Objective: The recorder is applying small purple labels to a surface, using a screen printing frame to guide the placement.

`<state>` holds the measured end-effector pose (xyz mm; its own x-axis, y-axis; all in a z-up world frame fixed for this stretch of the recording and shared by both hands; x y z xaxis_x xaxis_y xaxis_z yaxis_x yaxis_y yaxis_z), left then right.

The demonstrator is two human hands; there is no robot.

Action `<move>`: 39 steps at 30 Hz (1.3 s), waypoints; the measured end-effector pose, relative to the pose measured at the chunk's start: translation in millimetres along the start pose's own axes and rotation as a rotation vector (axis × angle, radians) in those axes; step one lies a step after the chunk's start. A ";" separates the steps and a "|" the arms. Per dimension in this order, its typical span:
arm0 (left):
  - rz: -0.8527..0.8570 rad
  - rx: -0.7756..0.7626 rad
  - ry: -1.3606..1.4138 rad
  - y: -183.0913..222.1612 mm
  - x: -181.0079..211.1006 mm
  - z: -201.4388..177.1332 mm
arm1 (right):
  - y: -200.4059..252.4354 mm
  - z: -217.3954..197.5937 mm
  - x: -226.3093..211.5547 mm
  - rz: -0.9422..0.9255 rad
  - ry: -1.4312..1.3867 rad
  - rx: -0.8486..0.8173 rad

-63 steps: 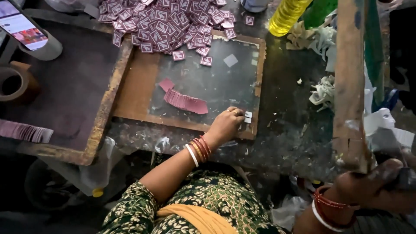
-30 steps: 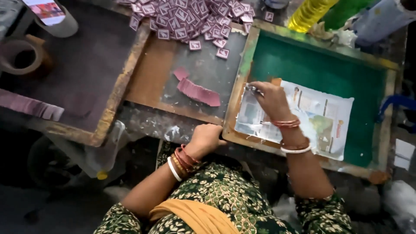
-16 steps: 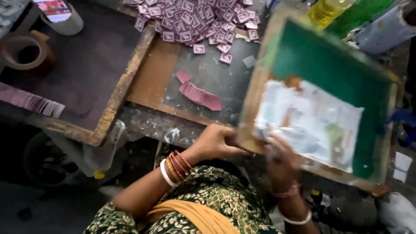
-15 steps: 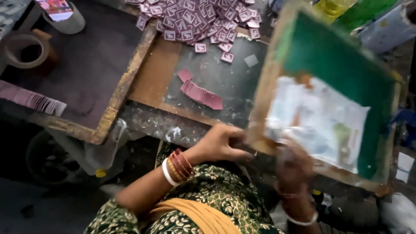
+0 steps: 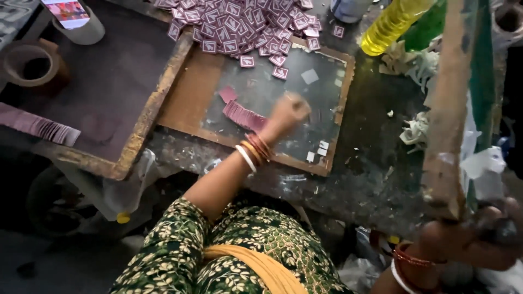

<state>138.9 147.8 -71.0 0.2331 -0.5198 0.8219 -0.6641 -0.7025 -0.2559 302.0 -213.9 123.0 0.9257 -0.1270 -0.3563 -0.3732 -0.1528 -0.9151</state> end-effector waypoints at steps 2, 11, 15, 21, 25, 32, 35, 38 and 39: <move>-0.185 0.523 0.445 6.5 7.0 -85.9 | -1.0 -2.3 4.4 0.098 -0.036 0.019; 0.282 0.047 -0.396 87.5 29.8 -55.2 | 11.2 0.2 2.6 0.109 -0.046 -0.035; 0.163 0.232 -0.169 92.6 37.5 -58.9 | 19.1 -7.5 18.9 0.016 0.066 -0.036; 0.372 -0.055 -0.270 85.8 45.5 37.8 | 3.0 -2.6 -15.0 0.032 0.130 -0.059; 0.303 -0.078 -0.235 66.9 48.5 54.0 | -3.3 -1.6 -12.0 0.090 0.041 -0.078; 0.265 -0.111 -0.167 71.2 54.1 58.5 | -14.4 -0.4 -21.3 0.042 0.029 -0.134; 0.260 -0.121 -0.125 72.8 47.8 63.5 | -1.4 -3.7 -16.2 0.037 0.088 -0.111; 0.192 -0.192 -0.191 85.7 49.8 62.5 | 9.7 2.9 -12.8 0.058 0.080 -0.127; 0.199 -0.187 -0.196 92.7 61.1 50.0 | 15.4 5.1 -14.2 0.054 0.077 -0.118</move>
<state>127.1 26.6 -69.9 0.2056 -0.7341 0.6472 -0.8249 -0.4858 -0.2891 283.4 -209.5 113.1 0.8981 -0.2118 -0.3853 -0.4316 -0.2572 -0.8646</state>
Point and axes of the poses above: each hand's wrist, its own y-axis away from the middle knuckle, its own z-axis out of the palm, x = y × z, the point moved 7 cm from there along -y, towards the middle knuckle, and after that the axes turned 7 degrees about y, right-handed, at the moved point
